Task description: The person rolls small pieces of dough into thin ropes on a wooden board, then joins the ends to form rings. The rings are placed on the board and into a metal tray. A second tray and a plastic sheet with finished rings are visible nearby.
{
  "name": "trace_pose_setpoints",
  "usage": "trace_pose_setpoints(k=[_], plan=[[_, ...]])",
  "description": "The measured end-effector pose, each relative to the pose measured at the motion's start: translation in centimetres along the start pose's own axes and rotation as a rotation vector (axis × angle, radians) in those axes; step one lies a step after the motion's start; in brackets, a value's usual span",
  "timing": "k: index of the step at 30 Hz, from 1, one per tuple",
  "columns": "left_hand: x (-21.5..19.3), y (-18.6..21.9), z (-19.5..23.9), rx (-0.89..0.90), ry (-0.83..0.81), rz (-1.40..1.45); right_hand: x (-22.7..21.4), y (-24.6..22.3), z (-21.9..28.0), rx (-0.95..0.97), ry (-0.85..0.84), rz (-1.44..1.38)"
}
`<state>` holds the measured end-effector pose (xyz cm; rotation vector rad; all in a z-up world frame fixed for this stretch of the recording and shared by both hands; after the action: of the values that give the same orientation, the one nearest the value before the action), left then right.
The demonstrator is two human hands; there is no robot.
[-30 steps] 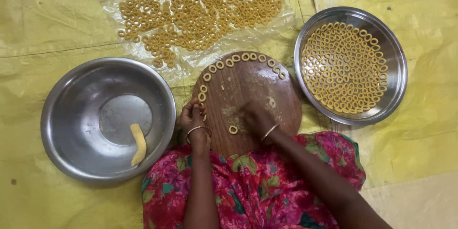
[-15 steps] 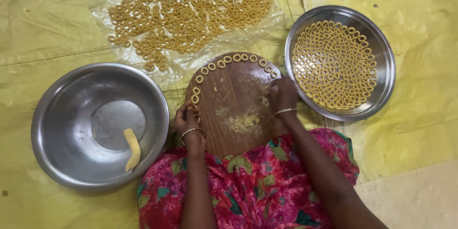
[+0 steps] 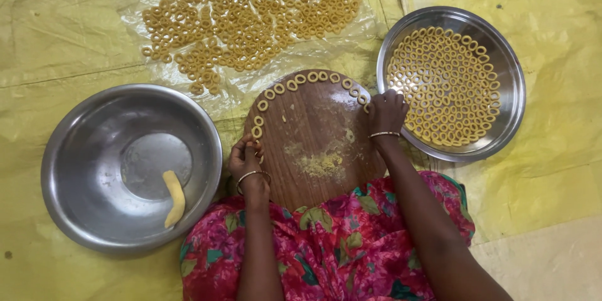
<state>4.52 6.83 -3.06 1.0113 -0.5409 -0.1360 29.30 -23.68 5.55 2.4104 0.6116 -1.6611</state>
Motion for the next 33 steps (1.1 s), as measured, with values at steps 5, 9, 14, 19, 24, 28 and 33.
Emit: trace_pose_setpoints(k=[5, 9, 14, 19, 24, 28, 33], plan=[[0.0, -0.1, -0.1, 0.005, -0.011, -0.007, -1.0, -0.3, 0.0, 0.049, 0.017, -0.1], [0.3, -0.3, 0.0, 0.011, -0.029, 0.019, 0.6, -4.6, 0.9, -0.075, -0.133, -0.3], [-0.1, -1.0, -0.3, 0.0, -0.022, 0.011, 5.0, -15.7, 2.8, -0.2, -0.277, -0.784], [-0.6, -2.5, -1.0, 0.019, -0.021, -0.002, 6.4, -20.2, 2.0, -0.27, -0.317, -0.686], [-0.7, -2.4, -1.5, 0.086, 0.034, 0.007, 5.4, -21.7, 0.3, -0.205, -0.367, -0.661], [-1.4, -3.0, -1.3, 0.102, 0.149, 0.128, 5.4, -27.3, 1.1, -0.123, -0.572, -0.995], [-0.9, -5.3, -1.6, 0.052, 0.077, 0.213, 4.0, -42.5, 5.7, -0.76, -0.802, -0.834]])
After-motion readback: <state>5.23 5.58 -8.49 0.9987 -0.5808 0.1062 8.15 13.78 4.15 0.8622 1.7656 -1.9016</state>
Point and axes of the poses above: each hand's wrist, its own z-axis away from the middle knuckle, its own x-axis out of the palm, y = z × x, the point moved 9 cm from there along -z, towards the middle knuckle, and after that the axes turned 5 degrees about -z, right-handed, at the moved point
